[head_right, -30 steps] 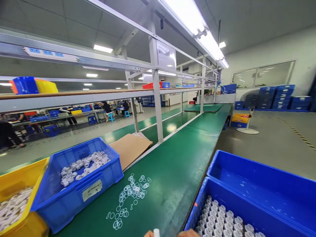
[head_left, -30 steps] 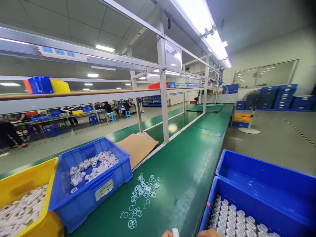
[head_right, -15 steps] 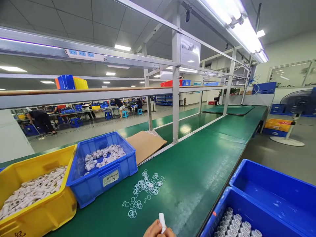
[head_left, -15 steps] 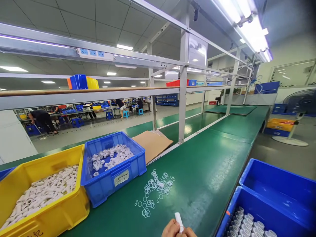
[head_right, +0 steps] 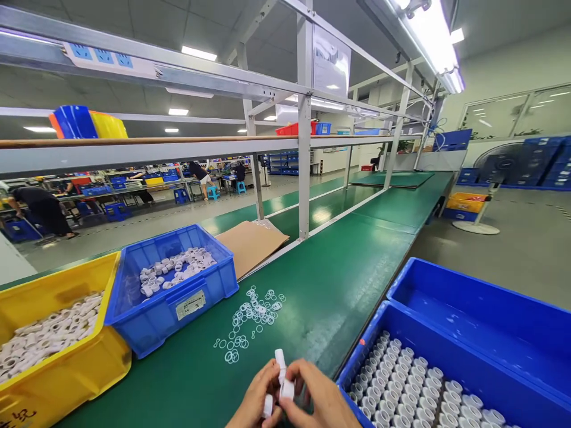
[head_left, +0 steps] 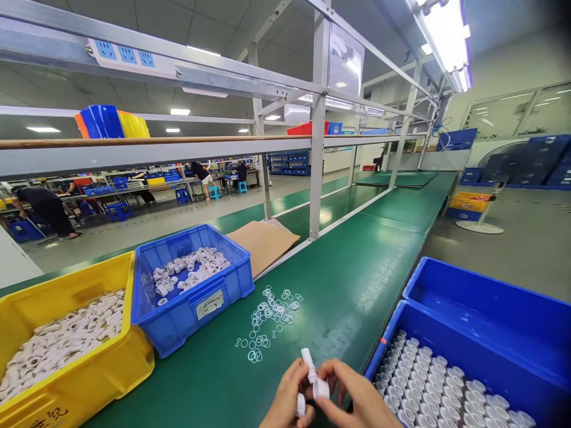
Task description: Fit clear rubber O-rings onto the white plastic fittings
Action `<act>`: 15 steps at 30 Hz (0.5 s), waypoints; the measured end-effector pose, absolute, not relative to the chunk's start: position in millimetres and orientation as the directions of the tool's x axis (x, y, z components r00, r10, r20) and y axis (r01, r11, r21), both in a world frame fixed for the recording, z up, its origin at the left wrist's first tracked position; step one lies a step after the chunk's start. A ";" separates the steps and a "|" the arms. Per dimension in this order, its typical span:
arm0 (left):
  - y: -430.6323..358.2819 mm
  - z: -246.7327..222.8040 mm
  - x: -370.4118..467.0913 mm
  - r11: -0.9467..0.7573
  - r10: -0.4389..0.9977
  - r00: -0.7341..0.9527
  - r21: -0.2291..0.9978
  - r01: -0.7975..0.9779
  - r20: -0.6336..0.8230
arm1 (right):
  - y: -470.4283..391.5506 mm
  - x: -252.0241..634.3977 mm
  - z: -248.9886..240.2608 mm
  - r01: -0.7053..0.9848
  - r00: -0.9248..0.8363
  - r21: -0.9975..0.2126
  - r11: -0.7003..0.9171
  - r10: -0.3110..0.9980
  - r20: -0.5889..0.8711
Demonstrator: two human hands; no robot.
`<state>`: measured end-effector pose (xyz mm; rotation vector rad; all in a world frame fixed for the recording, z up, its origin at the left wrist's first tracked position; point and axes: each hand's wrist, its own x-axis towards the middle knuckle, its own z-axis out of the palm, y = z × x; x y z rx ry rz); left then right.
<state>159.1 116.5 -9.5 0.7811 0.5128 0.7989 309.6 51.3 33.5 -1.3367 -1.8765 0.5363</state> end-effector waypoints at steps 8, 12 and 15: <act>109.3 -17.7 159.3 0.336 0.699 0.713 0.855 -0.394 0.054 | 45.9 330.6 79.0 0.486 -0.116 -0.753 0.444 0.886 0.448; 111.6 -26.0 159.3 0.291 0.676 0.735 0.899 -0.326 0.048 | 45.2 332.2 72.3 0.443 -0.126 -0.780 0.441 0.893 0.433; 112.1 -31.5 160.7 0.249 0.682 0.730 0.926 -0.284 0.041 | 38.6 331.9 70.1 0.476 -0.171 -0.779 0.409 0.912 0.374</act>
